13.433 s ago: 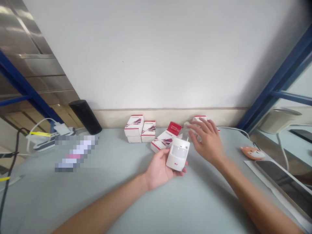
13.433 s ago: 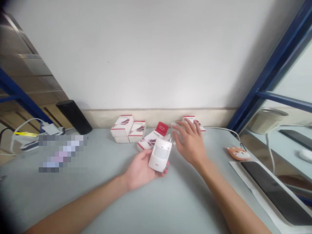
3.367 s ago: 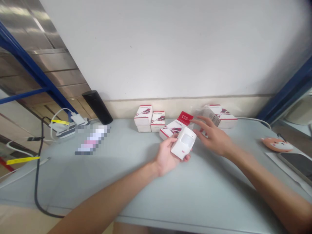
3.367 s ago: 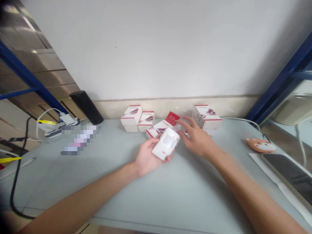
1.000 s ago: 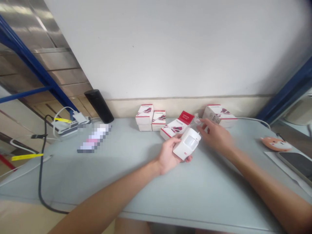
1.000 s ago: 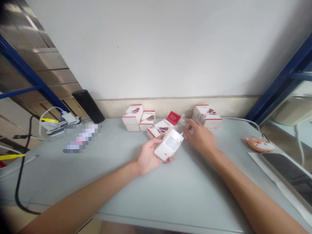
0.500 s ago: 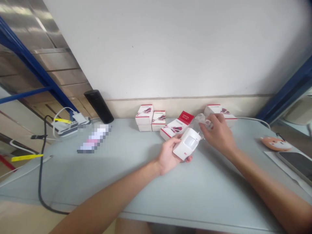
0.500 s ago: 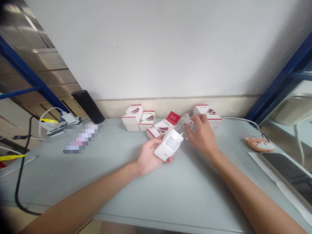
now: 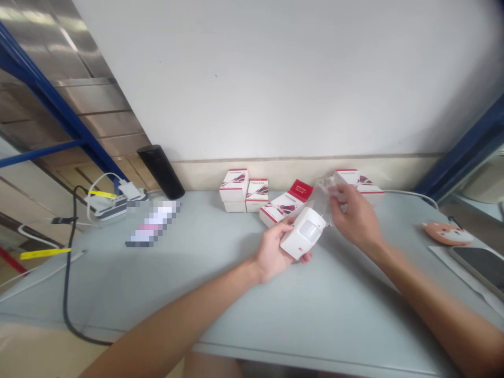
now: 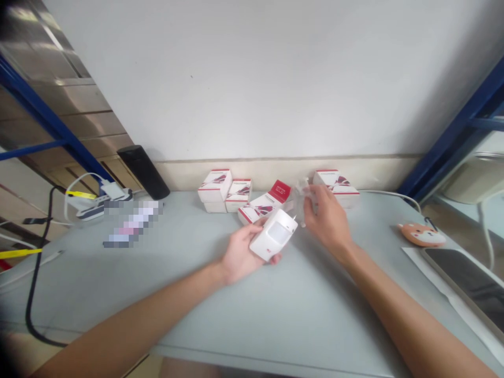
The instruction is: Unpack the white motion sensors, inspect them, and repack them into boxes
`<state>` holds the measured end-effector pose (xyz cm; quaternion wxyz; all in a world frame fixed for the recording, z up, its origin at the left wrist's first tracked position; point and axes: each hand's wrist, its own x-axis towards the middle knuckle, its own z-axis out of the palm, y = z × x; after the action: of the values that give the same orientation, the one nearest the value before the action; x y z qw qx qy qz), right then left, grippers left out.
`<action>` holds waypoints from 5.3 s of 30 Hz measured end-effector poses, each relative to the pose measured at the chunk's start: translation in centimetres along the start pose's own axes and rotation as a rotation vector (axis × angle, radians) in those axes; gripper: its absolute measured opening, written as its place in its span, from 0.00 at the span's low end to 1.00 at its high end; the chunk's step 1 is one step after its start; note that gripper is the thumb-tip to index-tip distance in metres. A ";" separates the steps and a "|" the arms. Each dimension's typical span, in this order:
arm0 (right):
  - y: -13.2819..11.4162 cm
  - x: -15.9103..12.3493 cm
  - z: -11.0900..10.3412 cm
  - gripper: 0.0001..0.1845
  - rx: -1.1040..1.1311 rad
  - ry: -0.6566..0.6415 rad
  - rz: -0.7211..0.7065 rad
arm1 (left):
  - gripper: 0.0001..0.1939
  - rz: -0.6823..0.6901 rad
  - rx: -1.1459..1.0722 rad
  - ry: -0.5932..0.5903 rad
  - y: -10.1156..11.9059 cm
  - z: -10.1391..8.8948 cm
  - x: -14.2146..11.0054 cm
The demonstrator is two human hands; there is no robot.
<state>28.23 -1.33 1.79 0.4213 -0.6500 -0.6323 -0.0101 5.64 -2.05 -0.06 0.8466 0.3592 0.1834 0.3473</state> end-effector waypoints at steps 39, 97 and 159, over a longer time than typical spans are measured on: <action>-5.4 -1.8 -0.7 0.35 1.001 -0.313 0.493 | 0.38 -0.032 0.262 0.013 0.6 1.7 -1.8; -7.6 -2.4 -1.8 0.20 1.319 -0.518 0.668 | 0.48 0.130 0.810 -0.009 0.4 3.0 -3.1; -6.5 -2.7 -0.4 0.19 0.729 -0.324 0.273 | 0.40 0.316 0.997 0.102 0.4 2.9 -2.8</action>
<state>22.48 -4.79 4.05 0.5165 -0.5294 -0.5606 0.3724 5.19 -5.25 2.34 0.5002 0.7244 0.3110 0.3583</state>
